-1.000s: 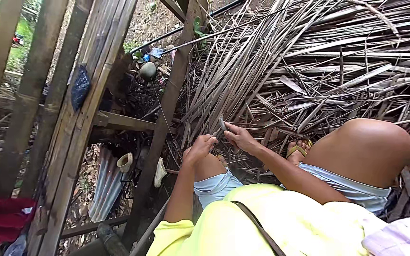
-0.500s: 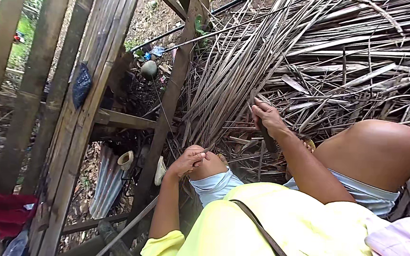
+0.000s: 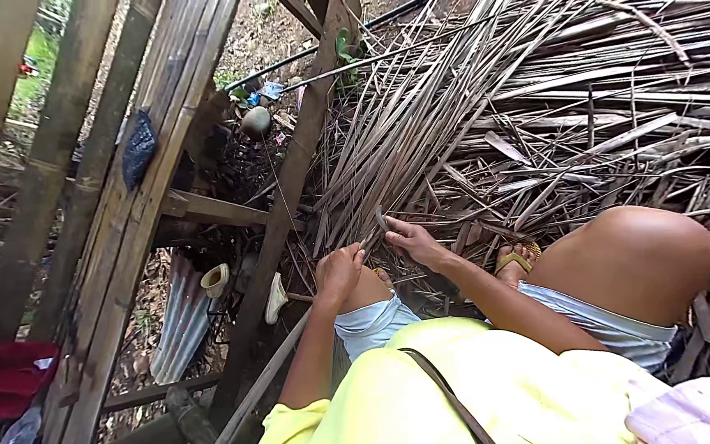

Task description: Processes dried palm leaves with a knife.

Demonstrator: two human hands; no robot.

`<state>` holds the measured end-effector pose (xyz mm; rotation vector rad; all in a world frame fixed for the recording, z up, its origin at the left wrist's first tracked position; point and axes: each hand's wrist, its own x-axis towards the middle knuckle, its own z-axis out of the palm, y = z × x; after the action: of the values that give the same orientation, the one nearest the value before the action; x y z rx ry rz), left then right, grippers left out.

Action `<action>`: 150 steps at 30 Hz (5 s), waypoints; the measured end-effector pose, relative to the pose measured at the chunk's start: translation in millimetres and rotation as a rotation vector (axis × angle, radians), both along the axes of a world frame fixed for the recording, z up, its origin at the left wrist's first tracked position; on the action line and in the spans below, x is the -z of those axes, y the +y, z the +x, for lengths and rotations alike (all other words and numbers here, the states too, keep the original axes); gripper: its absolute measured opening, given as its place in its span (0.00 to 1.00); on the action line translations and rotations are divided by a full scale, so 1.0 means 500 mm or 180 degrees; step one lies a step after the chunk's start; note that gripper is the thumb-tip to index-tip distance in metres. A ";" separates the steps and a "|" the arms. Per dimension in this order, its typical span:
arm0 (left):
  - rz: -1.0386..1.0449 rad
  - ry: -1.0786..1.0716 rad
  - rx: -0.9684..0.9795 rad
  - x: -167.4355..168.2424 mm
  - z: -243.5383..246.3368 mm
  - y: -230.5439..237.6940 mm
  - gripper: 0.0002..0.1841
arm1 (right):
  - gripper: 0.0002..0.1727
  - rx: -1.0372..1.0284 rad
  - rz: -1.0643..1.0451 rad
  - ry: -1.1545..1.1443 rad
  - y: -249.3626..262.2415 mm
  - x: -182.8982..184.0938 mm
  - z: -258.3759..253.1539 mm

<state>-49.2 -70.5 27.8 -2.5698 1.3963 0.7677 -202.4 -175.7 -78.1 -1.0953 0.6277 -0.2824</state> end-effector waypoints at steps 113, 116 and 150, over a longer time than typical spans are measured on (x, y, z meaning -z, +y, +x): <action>-0.0568 0.2038 -0.0713 0.019 0.011 -0.049 0.17 | 0.30 0.0349 -0.0498 -0.0355 -0.005 0.028 -0.003; -0.0591 0.2490 -0.0887 0.018 0.014 -0.039 0.17 | 0.28 0.0364 -0.0925 -0.0305 -0.031 0.048 -0.016; -0.0279 0.0032 0.0389 -0.043 -0.029 0.008 0.17 | 0.26 0.0521 0.0153 -0.0443 -0.041 0.020 -0.051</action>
<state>-63.7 -66.5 49.2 -2.5181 1.6070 0.7168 -227.8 -196.0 -88.1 -0.9705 0.5975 -0.4785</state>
